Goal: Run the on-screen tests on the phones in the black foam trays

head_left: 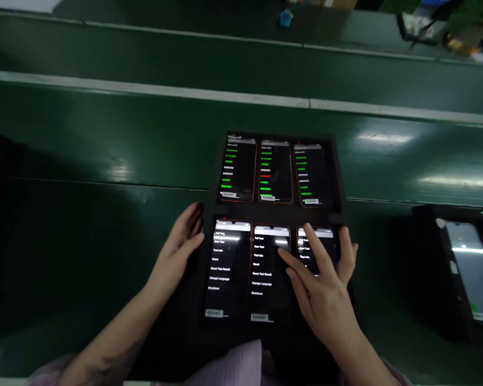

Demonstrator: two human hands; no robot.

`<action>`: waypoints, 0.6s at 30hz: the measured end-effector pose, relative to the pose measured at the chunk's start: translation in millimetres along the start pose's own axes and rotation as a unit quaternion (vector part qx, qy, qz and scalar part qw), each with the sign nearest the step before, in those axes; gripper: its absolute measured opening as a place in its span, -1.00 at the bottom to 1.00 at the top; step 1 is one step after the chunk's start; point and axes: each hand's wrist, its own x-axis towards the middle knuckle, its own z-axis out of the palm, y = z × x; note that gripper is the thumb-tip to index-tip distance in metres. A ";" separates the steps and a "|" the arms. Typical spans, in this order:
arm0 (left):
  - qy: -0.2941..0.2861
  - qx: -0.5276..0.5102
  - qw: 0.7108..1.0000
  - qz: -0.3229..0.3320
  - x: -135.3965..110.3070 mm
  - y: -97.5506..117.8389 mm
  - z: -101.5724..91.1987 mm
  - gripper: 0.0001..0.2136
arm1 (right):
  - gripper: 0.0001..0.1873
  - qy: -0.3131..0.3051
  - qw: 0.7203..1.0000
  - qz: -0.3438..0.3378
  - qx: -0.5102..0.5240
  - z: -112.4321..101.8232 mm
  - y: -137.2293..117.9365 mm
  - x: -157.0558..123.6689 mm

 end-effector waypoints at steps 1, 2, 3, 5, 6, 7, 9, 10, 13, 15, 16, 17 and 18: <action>-0.010 -0.015 0.999 -0.027 0.5 -4.1 3.1 -0.39 | -0.65 -0.011 1.000 0.002 -0.006 3.8 -1.7 1.8; -0.016 -0.026 0.998 -0.051 -0.1 -6.8 6.2 -0.34 | -0.66 -0.024 1.000 0.005 -0.009 6.1 -3.4 2.3; -0.021 -0.032 0.997 -0.071 -1.1 -8.1 9.0 -0.30 | -0.66 -0.035 0.999 0.011 -0.011 6.7 -4.5 1.8; -0.024 -0.023 0.995 -0.091 -2.7 -7.2 13.2 -0.25 | -0.65 -0.043 0.999 0.021 -0.006 3.1 -4.0 -0.7; -0.026 -0.014 0.995 -0.095 -2.8 -5.7 14.7 -0.23 | -0.65 -0.037 0.999 0.026 0.001 -0.6 -2.1 -2.4; -0.029 -0.005 0.995 -0.097 -2.6 -4.0 15.7 -0.22 | -0.63 -0.025 0.999 0.032 0.010 -5.1 0.9 -4.3; -0.027 0.011 0.995 -0.095 -1.9 -1.1 17.2 -0.19 | -0.59 0.010 0.998 0.054 0.017 -15.1 9.1 -8.5; -0.024 0.017 0.995 -0.093 -1.7 -0.3 17.9 -0.16 | -0.58 0.024 0.997 0.068 0.015 -19.7 13.8 -10.8; -0.003 0.024 0.996 -0.085 -2.7 -0.5 20.4 -0.10 | -0.62 0.035 0.994 0.099 -0.010 -28.7 27.7 -17.5; 0.013 0.007 0.997 -0.080 -3.7 -1.7 22.0 -0.10 | -0.67 0.021 0.994 0.102 -0.021 -29.6 34.4 -21.2; 0.020 -0.004 0.997 -0.074 -4.0 -1.9 22.5 -0.11 | -0.68 0.016 0.994 0.102 -0.024 -28.8 36.5 -22.7; 0.026 -0.019 0.997 -0.065 -4.0 -1.4 22.5 -0.13 | -0.69 0.013 0.994 0.102 -0.025 -27.3 37.8 -23.9; 0.030 -0.035 0.997 -0.056 -3.8 0.0 22.0 -0.16 | -0.69 0.012 0.994 0.104 -0.026 -25.5 38.5 -24.9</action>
